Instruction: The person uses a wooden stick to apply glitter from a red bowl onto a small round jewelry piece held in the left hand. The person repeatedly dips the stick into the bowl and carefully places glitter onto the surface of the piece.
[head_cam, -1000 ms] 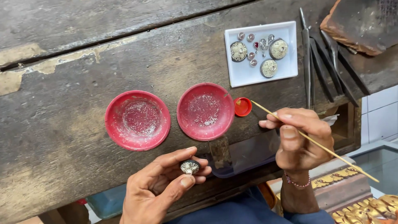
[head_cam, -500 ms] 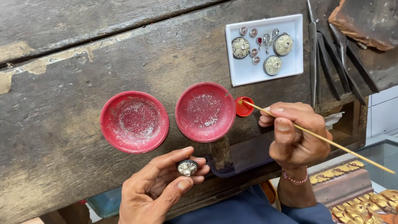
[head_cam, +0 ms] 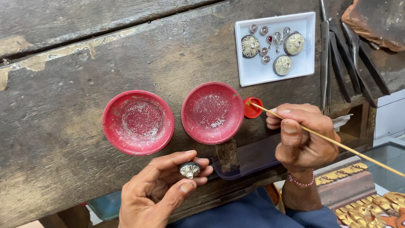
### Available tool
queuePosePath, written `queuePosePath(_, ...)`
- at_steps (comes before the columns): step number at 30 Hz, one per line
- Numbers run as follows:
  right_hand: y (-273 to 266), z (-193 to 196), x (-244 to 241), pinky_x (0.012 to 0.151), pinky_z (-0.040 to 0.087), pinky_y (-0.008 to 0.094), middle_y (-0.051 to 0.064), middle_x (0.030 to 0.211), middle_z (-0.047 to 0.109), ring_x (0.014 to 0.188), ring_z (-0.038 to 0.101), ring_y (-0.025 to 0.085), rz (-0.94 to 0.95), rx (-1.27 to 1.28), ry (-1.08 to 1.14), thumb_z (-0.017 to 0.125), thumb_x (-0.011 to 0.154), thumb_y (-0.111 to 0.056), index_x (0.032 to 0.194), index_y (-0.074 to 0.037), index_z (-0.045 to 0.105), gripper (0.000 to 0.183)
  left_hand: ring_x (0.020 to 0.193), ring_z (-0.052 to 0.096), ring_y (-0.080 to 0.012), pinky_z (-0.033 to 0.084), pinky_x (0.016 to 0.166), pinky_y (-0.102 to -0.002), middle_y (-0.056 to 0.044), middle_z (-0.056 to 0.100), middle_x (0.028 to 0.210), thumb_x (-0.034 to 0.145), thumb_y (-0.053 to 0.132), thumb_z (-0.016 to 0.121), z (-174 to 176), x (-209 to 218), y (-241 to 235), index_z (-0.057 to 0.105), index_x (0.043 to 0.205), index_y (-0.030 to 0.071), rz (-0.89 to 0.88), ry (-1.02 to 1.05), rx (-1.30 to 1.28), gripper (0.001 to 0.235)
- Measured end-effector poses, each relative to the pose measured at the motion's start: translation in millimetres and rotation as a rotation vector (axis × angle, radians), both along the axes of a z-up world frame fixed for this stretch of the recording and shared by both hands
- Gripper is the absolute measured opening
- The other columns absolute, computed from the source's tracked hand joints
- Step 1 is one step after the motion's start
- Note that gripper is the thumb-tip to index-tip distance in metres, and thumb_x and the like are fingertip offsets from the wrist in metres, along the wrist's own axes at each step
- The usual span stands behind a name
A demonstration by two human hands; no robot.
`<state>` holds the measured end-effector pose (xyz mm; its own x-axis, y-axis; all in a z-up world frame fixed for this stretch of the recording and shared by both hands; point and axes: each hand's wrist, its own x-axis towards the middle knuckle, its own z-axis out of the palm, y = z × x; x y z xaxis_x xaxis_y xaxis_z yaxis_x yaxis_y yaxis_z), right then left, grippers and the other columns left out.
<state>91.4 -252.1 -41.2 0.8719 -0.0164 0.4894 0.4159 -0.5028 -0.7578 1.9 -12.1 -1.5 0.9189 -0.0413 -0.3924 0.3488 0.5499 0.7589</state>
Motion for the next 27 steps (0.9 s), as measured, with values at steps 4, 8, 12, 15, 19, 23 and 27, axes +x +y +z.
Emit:
queuePosePath(4,-0.3,-2.4,-3.0,0.062,0.060,0.032,0.020,0.083,0.063,0.070,0.068,0.028,-0.037,0.033,0.012,0.054,0.109,-0.019,0.101,0.003,0.055,0.023,0.104,0.080,-0.0427,0.069,0.094,-0.044,-0.034,0.076,0.115,0.089,-0.011,0.066,0.1,-0.8,-0.4,0.061,0.128,-0.012,0.005,0.011,-0.003,0.039)
queuePosePath(8,0.1,-2.7,-2.0,0.060,0.060,0.032,0.023,0.082,0.064,0.067,0.068,0.028,-0.042,0.032,0.013,0.055,0.108,-0.017,0.102,0.004,0.056,0.022,0.105,0.081,-0.0426,0.069,0.094,-0.043,-0.033,0.076,0.116,0.090,-0.009,0.067,-0.1,-1.0,0.5,0.061,0.127,-0.011,-0.010,0.019,-0.004,0.038)
queuePosePath(12,2.5,0.5,-0.4,0.060,0.060,0.031,0.024,0.081,0.065,0.069,0.068,0.028,-0.031,0.002,0.013,0.054,0.108,-0.016,0.101,0.005,0.056,0.022,0.105,0.081,-0.0416,0.068,0.095,-0.043,-0.032,0.076,0.116,0.090,-0.009,0.067,1.6,0.7,1.6,0.061,0.127,-0.011,-0.025,0.019,0.002,0.037)
queuePosePath(15,0.8,-3.8,-2.5,0.059,0.060,0.032,0.022,0.081,0.063,0.070,0.068,0.029,-0.045,0.039,0.012,0.055,0.108,-0.019,0.100,0.004,0.056,0.025,0.104,0.081,-0.0414,0.069,0.094,-0.042,-0.032,0.076,0.115,0.090,-0.008,0.067,2.5,1.4,2.0,0.061,0.127,-0.010,-0.028,0.024,0.009,0.038)
queuePosePath(19,-0.2,-0.5,-3.9,0.059,0.061,0.032,0.025,0.082,0.062,0.068,0.067,0.029,-0.043,0.051,0.051,0.054,0.108,-0.020,0.101,0.006,0.055,0.027,0.106,0.081,-0.0402,0.068,0.095,-0.041,-0.031,0.076,0.117,0.091,-0.007,0.067,2.8,2.5,3.4,0.060,0.128,-0.010,-0.048,0.008,0.011,0.038)
queuePosePath(23,-0.7,-0.1,-4.3,0.060,0.057,0.032,0.023,0.081,0.062,0.063,0.066,0.028,-0.054,0.079,0.066,0.054,0.109,-0.022,0.100,0.004,0.057,0.028,0.108,0.079,-0.0416,0.066,0.097,-0.044,-0.033,0.074,0.119,0.092,-0.007,0.066,1.3,1.6,4.2,0.059,0.130,-0.010,-0.042,0.003,-0.058,0.039)
queuePosePath(27,-1.8,-1.0,-5.1,0.056,0.055,0.030,0.022,0.083,0.060,0.061,0.066,0.028,-0.085,0.155,0.082,0.055,0.107,-0.025,0.099,0.002,0.059,0.029,0.109,0.077,-0.0367,0.066,0.100,-0.044,-0.032,0.074,0.121,0.093,-0.007,0.065,1.6,3.0,3.3,0.058,0.130,-0.010,-0.050,-0.013,-0.060,0.038)
